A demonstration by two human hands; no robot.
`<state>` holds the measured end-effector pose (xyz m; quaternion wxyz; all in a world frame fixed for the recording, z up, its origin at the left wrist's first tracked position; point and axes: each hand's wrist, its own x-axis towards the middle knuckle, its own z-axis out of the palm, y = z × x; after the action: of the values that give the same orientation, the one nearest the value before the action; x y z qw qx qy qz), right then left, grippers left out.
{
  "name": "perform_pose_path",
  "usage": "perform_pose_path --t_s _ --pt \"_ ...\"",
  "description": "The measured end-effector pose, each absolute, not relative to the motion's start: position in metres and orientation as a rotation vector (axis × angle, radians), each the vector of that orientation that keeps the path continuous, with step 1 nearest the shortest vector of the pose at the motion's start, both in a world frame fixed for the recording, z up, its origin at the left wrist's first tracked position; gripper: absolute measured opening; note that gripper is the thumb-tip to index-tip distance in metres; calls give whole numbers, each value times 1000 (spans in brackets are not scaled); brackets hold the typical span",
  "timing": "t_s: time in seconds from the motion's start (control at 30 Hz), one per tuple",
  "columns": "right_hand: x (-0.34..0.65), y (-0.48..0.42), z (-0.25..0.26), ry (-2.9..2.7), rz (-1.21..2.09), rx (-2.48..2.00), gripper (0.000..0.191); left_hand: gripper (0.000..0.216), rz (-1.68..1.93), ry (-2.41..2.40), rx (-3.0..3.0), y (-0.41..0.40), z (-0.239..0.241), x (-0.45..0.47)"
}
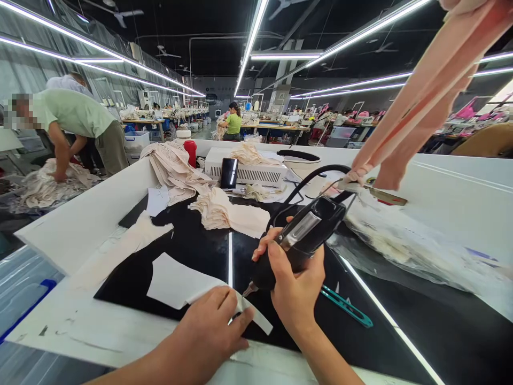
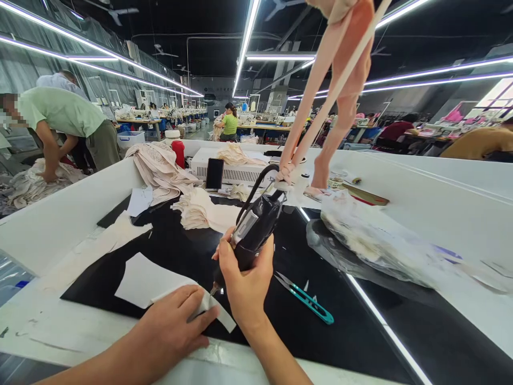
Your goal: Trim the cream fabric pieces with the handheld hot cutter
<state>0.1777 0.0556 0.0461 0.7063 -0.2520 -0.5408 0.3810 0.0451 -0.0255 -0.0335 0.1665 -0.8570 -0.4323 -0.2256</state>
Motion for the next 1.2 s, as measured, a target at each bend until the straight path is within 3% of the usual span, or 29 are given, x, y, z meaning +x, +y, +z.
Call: perform_pose_path --t_s 0.27,0.63,1.2 --pt "179 41 44 -1182 854 -582 26 36 -722 -1384 -2630 -36 -4 32" --pt "179 39 48 -1151 864 -603 30 49 -785 -1468 -2639 -41 -11 27" --pt "169 50 48 -1154 915 -570 33 49 -825 -1518 -2681 -37 -19 28"
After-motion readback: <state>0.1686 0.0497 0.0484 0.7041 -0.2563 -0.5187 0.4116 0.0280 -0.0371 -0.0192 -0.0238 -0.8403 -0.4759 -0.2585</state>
